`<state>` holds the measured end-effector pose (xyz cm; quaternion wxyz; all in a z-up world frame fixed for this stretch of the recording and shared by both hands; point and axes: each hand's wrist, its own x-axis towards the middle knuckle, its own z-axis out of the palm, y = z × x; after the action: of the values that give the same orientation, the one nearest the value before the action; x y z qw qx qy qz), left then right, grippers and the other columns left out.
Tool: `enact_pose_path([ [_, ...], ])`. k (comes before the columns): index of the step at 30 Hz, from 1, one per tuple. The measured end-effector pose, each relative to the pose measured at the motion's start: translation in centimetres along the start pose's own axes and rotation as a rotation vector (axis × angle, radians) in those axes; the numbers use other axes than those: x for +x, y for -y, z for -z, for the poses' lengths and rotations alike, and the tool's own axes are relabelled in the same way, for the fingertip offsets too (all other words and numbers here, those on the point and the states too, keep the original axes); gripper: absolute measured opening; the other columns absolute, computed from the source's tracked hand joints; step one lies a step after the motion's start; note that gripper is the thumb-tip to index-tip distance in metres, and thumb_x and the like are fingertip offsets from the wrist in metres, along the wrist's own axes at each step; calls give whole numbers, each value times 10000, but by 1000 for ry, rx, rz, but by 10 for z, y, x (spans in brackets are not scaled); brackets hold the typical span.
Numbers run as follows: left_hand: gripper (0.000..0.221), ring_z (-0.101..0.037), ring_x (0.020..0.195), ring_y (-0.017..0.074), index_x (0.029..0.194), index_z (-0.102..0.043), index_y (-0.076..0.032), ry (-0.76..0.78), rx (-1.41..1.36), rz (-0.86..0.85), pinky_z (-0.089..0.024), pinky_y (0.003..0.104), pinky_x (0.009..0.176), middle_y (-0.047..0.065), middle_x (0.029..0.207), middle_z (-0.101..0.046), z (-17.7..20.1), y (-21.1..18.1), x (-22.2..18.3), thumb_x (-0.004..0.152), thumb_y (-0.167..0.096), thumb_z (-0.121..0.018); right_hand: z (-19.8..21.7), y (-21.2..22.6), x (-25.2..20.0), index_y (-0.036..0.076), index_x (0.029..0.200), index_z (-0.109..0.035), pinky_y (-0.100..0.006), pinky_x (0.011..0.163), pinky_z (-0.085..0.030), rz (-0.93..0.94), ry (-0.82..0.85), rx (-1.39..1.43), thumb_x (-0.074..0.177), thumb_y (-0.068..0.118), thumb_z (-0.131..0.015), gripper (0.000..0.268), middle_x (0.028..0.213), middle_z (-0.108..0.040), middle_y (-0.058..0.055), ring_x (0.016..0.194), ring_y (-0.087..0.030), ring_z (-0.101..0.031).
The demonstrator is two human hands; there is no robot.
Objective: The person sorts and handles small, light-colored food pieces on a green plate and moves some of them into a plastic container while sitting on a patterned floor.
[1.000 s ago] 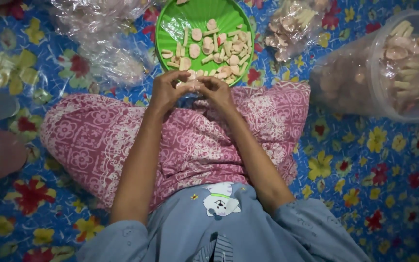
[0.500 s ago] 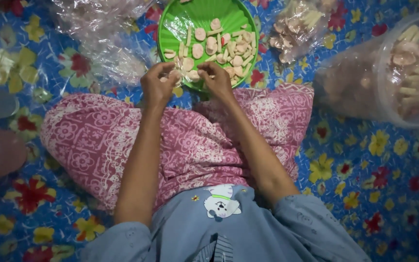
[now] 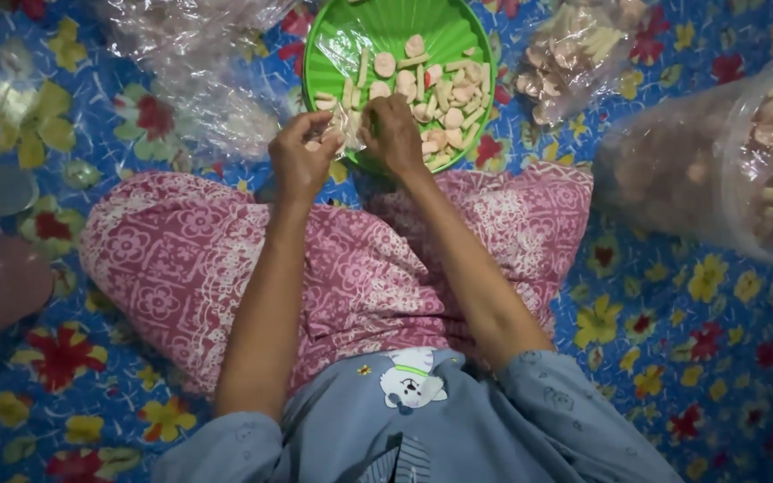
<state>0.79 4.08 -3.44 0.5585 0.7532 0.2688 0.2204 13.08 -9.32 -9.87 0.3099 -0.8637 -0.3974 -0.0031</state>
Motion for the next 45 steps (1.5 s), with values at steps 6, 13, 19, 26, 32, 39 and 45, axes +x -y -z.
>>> enact_pose_path([
  [6,360,-653,813,222,971,-699,-111,21,-33,4,-553,292,748,110,839,-659,-2,-2,0,644,0,-802,28,22,-12,148,899,-602,-404,740,-505,-260,-35,261,779,153,-695,152,796,-604,-108,784,-325,-628],
  [13,328,-650,832,256,1005,-685,-102,152,-60,-69,-548,333,760,139,870,-643,-2,-10,-5,701,-21,-779,71,66,-24,118,918,-621,-383,665,-556,-613,-139,586,784,195,-719,183,852,-664,-137,771,-272,-686],
  [19,362,-650,815,272,978,-693,-59,215,-130,-160,-548,299,709,138,848,-646,-8,2,-9,645,9,-820,66,54,-44,53,941,-607,-323,588,-554,-703,-184,820,786,189,-738,244,869,-634,-154,738,-228,-660],
  [26,336,-644,783,281,965,-695,-49,258,-138,-247,-543,300,676,149,813,-644,-5,1,-14,659,-6,-827,67,58,-53,51,945,-620,-260,570,-551,-738,-172,890,778,164,-745,238,813,-636,-105,681,-157,-638],
  [32,328,-641,747,239,958,-700,-74,274,-141,-290,-533,280,644,120,791,-651,-10,10,-16,660,-40,-833,59,51,-62,52,938,-620,-244,544,-549,-764,-177,985,764,150,-758,242,796,-641,-101,644,-142,-630],
  [39,381,-598,679,203,980,-703,-110,317,-108,-275,-505,289,618,81,785,-654,-10,6,-19,630,-53,-843,69,70,-63,80,924,-677,-296,601,-576,-757,-145,901,767,138,-756,185,830,-660,-125,715,-184,-669],
  [45,382,-597,662,206,979,-698,-122,323,-89,-276,-488,292,608,83,792,-665,-14,15,-17,633,-103,-858,63,64,-66,113,980,-698,-255,667,-550,-668,-99,851,738,158,-797,265,774,-672,-65,707,-111,-632],
])
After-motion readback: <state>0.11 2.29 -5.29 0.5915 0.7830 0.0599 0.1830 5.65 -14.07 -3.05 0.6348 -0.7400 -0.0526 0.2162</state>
